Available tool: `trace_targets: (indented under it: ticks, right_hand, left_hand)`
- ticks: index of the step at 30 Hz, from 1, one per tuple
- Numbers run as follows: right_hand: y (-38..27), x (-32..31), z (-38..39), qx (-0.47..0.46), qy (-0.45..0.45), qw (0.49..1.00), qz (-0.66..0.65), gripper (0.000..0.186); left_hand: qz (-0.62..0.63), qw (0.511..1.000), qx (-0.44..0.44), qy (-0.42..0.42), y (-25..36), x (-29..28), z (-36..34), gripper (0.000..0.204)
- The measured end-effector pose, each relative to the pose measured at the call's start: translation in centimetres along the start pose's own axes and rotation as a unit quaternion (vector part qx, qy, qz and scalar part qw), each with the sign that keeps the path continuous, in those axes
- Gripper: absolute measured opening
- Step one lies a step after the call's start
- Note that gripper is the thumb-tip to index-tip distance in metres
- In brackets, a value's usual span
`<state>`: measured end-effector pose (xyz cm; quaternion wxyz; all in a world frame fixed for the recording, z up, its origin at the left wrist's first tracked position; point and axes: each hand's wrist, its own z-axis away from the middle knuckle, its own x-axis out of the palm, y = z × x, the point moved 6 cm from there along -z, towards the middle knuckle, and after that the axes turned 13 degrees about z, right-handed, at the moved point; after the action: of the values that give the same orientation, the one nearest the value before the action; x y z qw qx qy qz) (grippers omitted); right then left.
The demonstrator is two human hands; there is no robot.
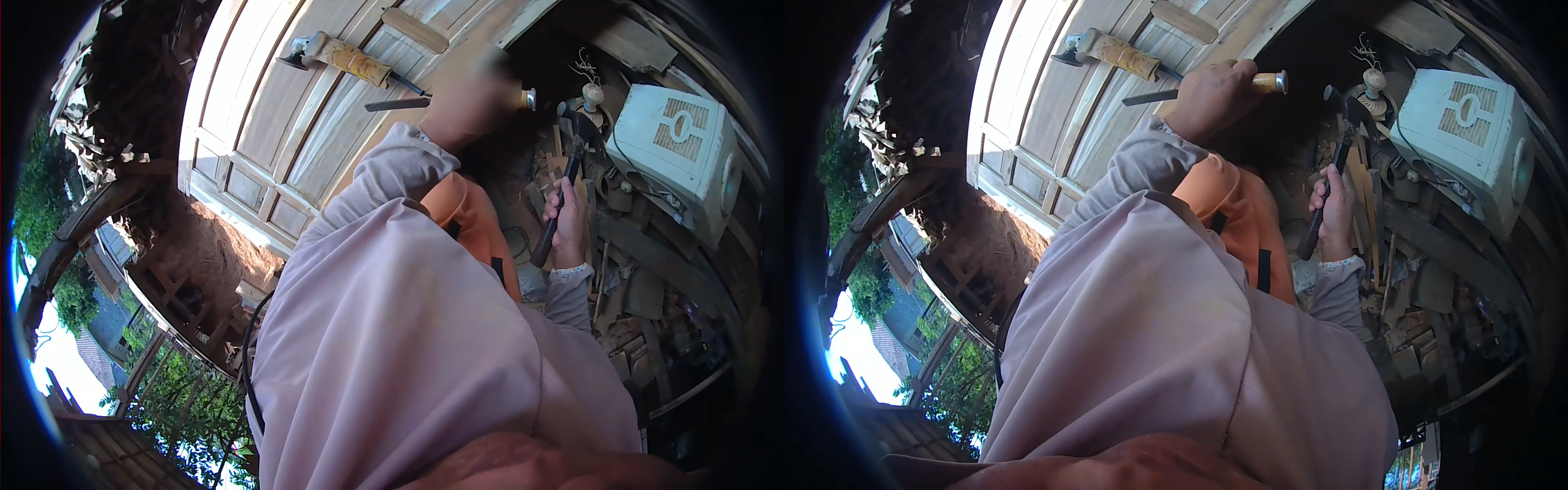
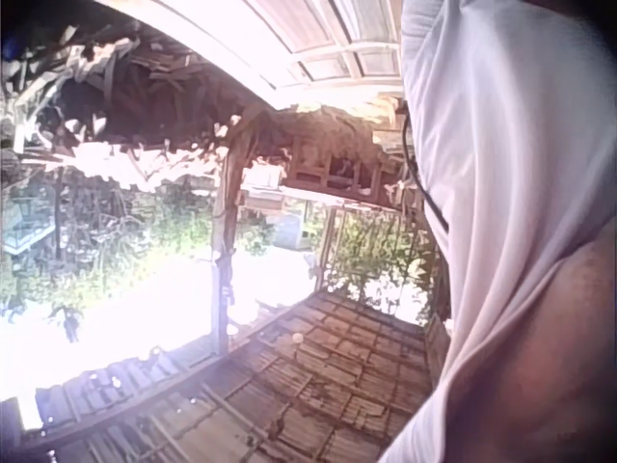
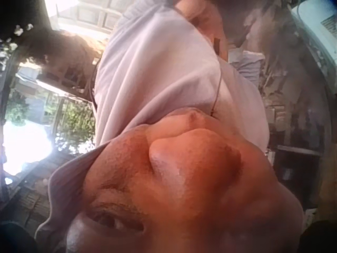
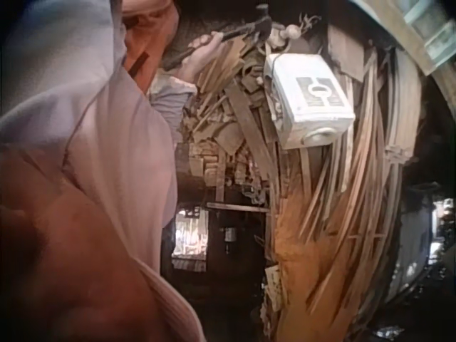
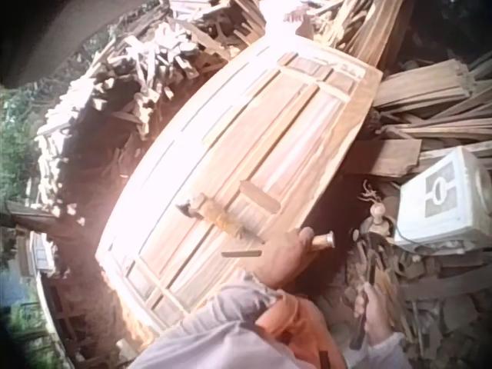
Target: The person uses a chisel and a hammer to carve recesses into a wooden door frame, striking the chisel with the hammer to remove small pieces of wood.
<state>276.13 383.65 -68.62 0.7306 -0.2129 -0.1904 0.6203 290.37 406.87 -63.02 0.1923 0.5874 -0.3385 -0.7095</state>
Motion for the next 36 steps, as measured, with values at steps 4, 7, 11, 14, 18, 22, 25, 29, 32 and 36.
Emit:
trace_targets:
  ticks: [4, 7, 11, 14, 18, 22, 25, 29, 32, 36]
  right_hand:
    - [-3.1, 2.0, -1.1, -0.041, 0.005, 0.999, 0.034, 0.021]
    - [-5.2, 3.5, -3.2, -0.068, 0.024, 0.995, 0.069, 0.021]
    - [-8.3, 5.9, -6.7, -0.091, 0.02, 0.994, 0.061, 0.02]
    - [-10.3, 8.4, -9.4, -0.099, 0.036, 0.993, 0.06, 0.021]
    - [-11.9, 11.3, -12.6, -0.074, 0.044, 0.995, 0.056, 0.023]
    - [-12.8, 12.7, -14.9, -0.061, 0.034, 0.995, 0.07, 0.024]
    - [-13.6, 12.9, -16.2, -0.046, 0.031, 0.994, 0.094, 0.023]
    - [-15.1, 13.2, -17.6, -0.048, 0.008, 0.992, 0.114, 0.022]
    - [-16.7, 14.1, -18.2, -0.048, 0.002, 0.989, 0.138, 0.021]
    - [-17.5, 14.2, -19.0, -0.053, -0.029, 0.986, 0.153, 0.021]
  left_hand:
    - [-0.017, 0.998, 0.013, 0.067, -3.0, -1.8, -6.6, 0.033]
    - [0.004, 0.997, 0.014, 0.078, -6.2, -1.0, -11.5, 0.036]
    - [0.018, 0.998, 0.008, 0.066, -10.0, 0.6, -16.4, 0.039]
    - [0.023, 0.996, -0.018, 0.081, -14.4, 1.3, -20.6, 0.039]
    - [0.054, 0.994, -0.016, 0.095, -19.0, 1.8, -24.8, 0.027]
    - [0.076, 0.986, -0.012, 0.146, -22.6, 2.8, -27.0, 0.028]
    - [0.082, 0.984, -0.087, 0.132, -25.0, 3.4, -27.7, 0.032]
    - [0.094, 0.973, -0.119, 0.176, -26.0, 2.4, -28.3, 0.034]
    - [0.108, 0.976, -0.136, 0.134, -26.5, 2.1, -28.6, 0.034]
    - [0.105, 0.969, -0.156, 0.162, -27.6, 1.6, -28.4, 0.032]
